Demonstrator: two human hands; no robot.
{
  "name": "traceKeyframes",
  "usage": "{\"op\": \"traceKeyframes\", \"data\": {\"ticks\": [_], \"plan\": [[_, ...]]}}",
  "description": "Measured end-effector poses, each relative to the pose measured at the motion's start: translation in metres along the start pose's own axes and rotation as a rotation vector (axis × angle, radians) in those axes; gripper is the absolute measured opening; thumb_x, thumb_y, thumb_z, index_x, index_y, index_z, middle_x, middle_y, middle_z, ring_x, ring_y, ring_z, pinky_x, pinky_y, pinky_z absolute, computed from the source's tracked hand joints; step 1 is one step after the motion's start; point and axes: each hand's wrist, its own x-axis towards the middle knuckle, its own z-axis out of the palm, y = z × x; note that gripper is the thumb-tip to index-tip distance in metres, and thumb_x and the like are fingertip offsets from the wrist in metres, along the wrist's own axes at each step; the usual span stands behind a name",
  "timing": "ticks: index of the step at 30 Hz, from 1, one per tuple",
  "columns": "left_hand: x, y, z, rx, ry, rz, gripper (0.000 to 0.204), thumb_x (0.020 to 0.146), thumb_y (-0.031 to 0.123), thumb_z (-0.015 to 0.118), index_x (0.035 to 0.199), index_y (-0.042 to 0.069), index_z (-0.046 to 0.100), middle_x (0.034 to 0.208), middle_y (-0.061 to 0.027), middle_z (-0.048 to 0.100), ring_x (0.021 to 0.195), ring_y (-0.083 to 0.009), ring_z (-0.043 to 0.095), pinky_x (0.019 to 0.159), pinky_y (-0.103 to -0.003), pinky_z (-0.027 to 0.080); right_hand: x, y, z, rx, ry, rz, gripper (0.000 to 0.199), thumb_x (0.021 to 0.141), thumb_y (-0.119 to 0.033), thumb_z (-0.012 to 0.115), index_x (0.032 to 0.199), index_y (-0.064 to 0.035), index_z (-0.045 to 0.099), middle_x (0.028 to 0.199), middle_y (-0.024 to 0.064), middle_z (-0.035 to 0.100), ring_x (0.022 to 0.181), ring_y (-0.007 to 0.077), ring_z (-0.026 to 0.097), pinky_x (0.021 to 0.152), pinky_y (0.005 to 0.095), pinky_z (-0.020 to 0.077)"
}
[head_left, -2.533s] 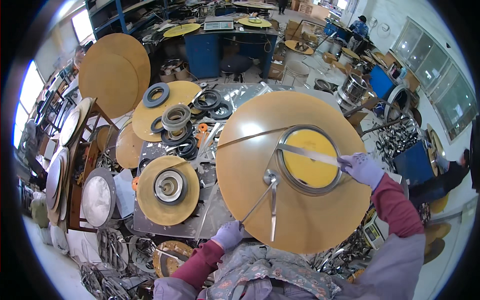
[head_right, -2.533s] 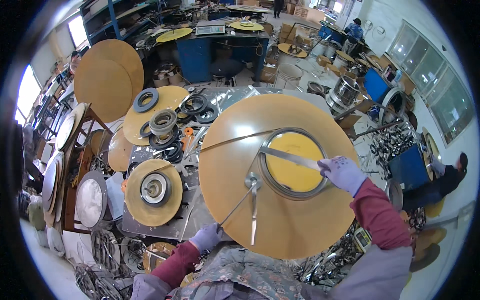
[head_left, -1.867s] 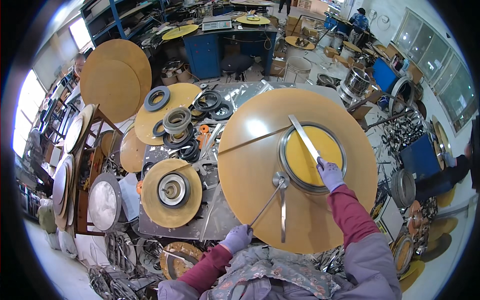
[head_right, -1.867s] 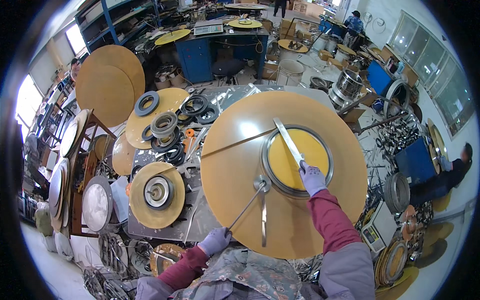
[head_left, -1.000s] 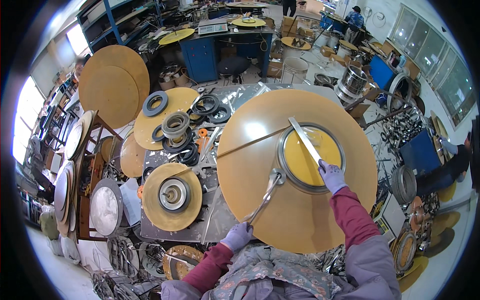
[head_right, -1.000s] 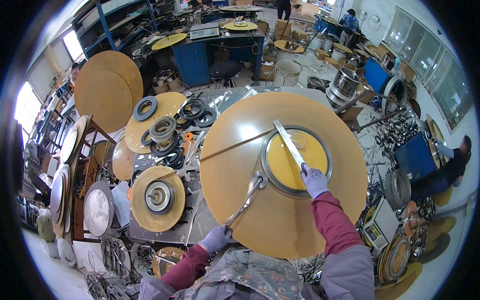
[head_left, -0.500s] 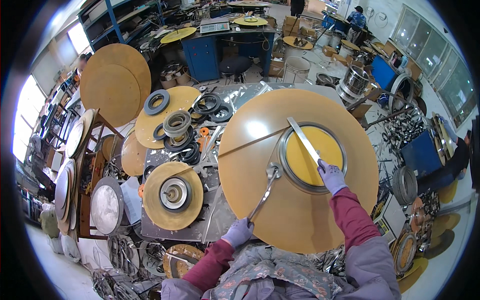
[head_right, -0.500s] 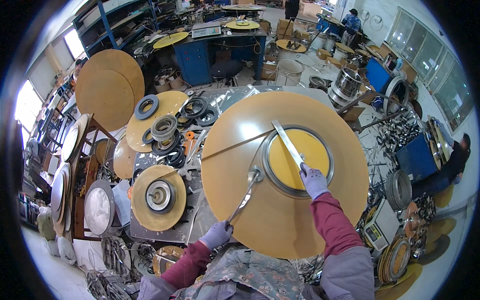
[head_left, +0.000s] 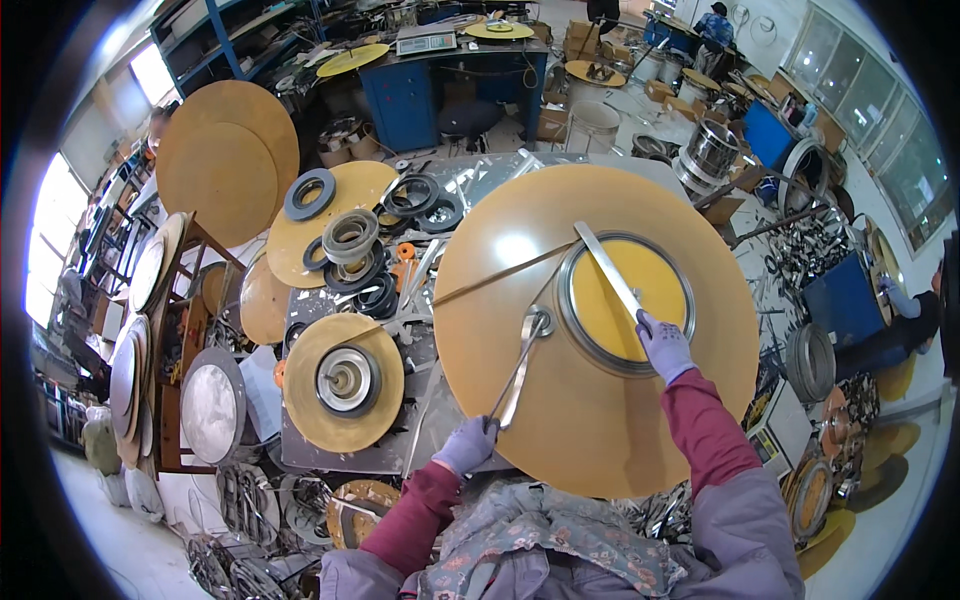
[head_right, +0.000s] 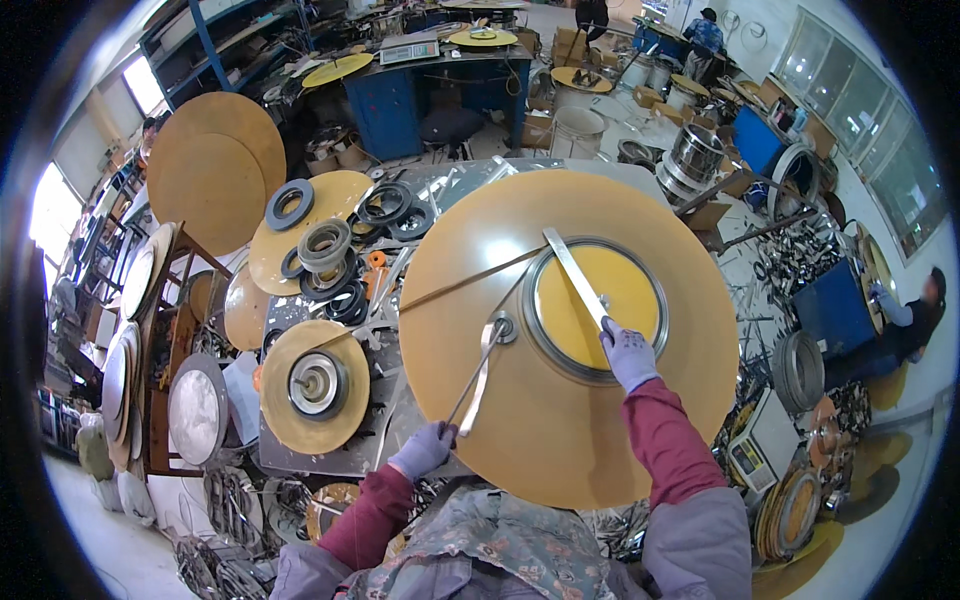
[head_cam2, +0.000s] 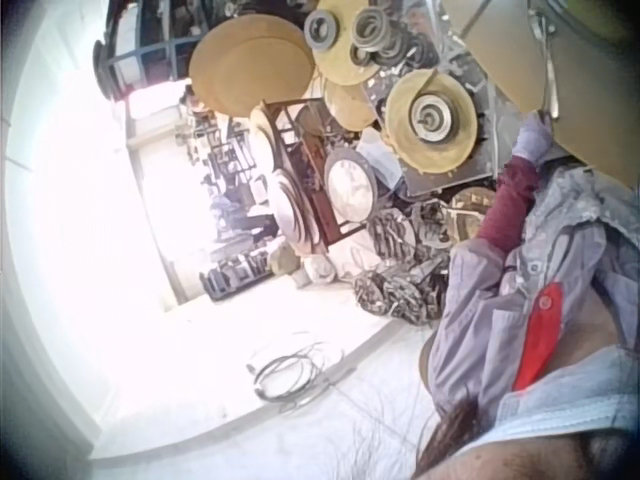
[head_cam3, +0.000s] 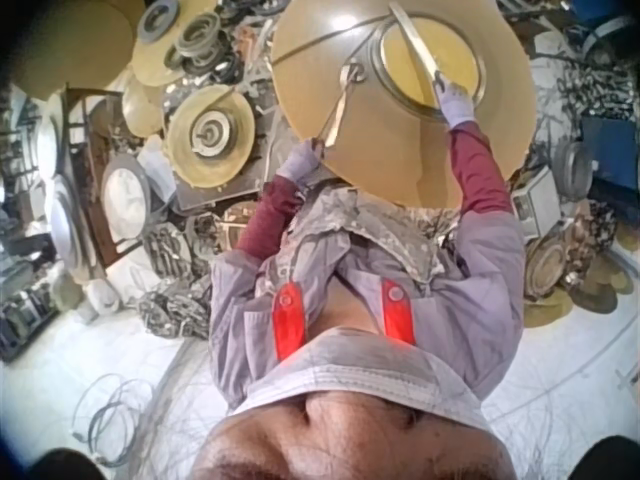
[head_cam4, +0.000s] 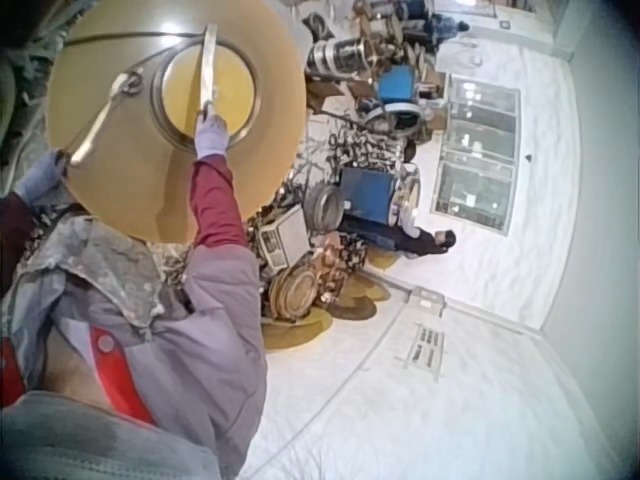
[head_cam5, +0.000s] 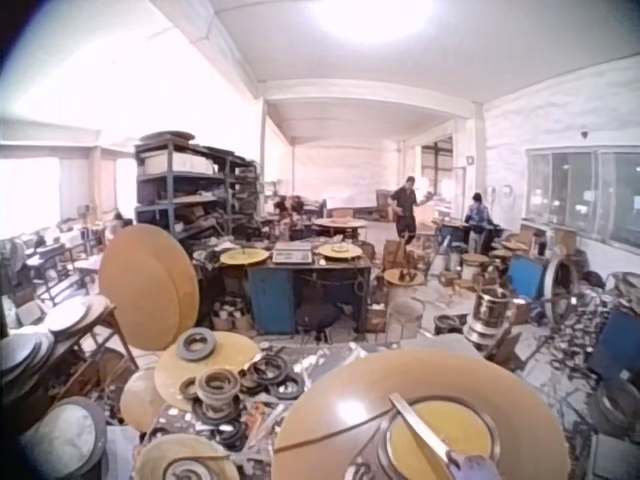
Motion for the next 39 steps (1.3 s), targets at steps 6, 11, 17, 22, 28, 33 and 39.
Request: {"op": "traceKeyframes", "data": {"ticks": [6,11,17,22,28,33,39], "plan": [[0.005,0.011,-0.018,-0.043,-0.074,0.038,0.039,0.094,0.031,0.047,0.081,-0.002,0.063,0.064,-0.0152,0.063,0.058,-0.0272,0.063,0.062,-0.039,0.049,-0.006,0.005,-0.011,0.124,0.039,-0.074,0.038,0.087,-0.025,0.058,0.120,-0.0075,0.056,0.100,0.0183,0.066,0.091,0.0340,0.063,0.082,0.0410,0.0486],[0.002,0.012,-0.025,-0.158,-0.193,-0.035,0.040,0.095,0.031,0.046,0.079,-0.001,0.063,0.060,-0.0112,0.061,0.053,-0.0218,0.061,0.058,-0.036,0.048,-0.141,-0.010,-0.003,0.577,-0.216,0.088,0.040,0.088,-0.011,0.052,0.128,-0.0028,0.049,0.075,0.0128,0.065,0.058,0.0215,0.063,0.057,0.0337,0.0512],[0.004,0.022,-0.036,-0.124,-0.224,-0.080,0.041,0.095,0.032,0.045,0.082,-0.002,0.063,0.066,-0.0154,0.064,0.060,-0.0261,0.064,0.063,-0.039,0.050,-0.181,-0.048,-0.037,0.972,-0.359,0.429,0.038,0.092,-0.007,0.042,0.130,-0.0047,0.046,0.068,0.0063,0.059,0.045,0.0096,0.050,0.038,0.0230,0.0392],[0.014,-0.002,-0.023,-0.172,-0.161,-0.053,0.042,0.095,0.033,0.045,0.080,-0.001,0.063,0.064,-0.0113,0.063,0.055,-0.0201,0.060,0.057,-0.035,0.048,-0.191,-0.045,-0.047,0.781,-0.514,0.371,0.039,0.094,-0.012,0.043,0.133,-0.0054,0.044,0.064,0.0046,0.057,0.043,0.0079,0.048,0.038,0.0226,0.0386],[0.011,0.025,-0.042,-0.158,-0.153,-0.089,0.042,0.095,0.033,0.044,0.080,-0.001,0.064,0.065,-0.0112,0.062,0.056,-0.0204,0.060,0.058,-0.035,0.047,-0.200,-0.024,-0.021,0.726,-0.371,0.186,0.041,0.094,-0.010,0.043,0.134,-0.0068,0.045,0.064,0.0036,0.058,0.043,0.0090,0.049,0.039,0.0231,0.0393],[0.025,0.034,-0.043,-0.127,-0.150,-0.112,0.043,0.095,0.033,0.044,0.079,-0.001,0.063,0.062,-0.0102,0.061,0.054,-0.0196,0.058,0.056,-0.033,0.047,-0.188,-0.047,-0.045,1.109,-0.107,0.494,0.030,0.094,-0.012,0.044,0.121,-0.0031,0.052,0.066,0.0052,0.058,0.044,0.0107,0.051,0.039,0.0253,0.0405],[0.050,0.025,-0.041,-0.022,-0.092,0.008,0.042,0.096,0.033,0.044,0.079,-0.001,0.063,0.061,-0.0095,0.060,0.049,-0.0187,0.056,0.049,-0.033,0.045,-0.184,-0.038,-0.030,0.921,-0.289,0.391,0.017,0.094,-0.015,0.043,0.102,-0.0040,0.054,0.063,0.0064,0.058,0.041,0.0100,0.049,0.035,0.0247,0.0382]]}}
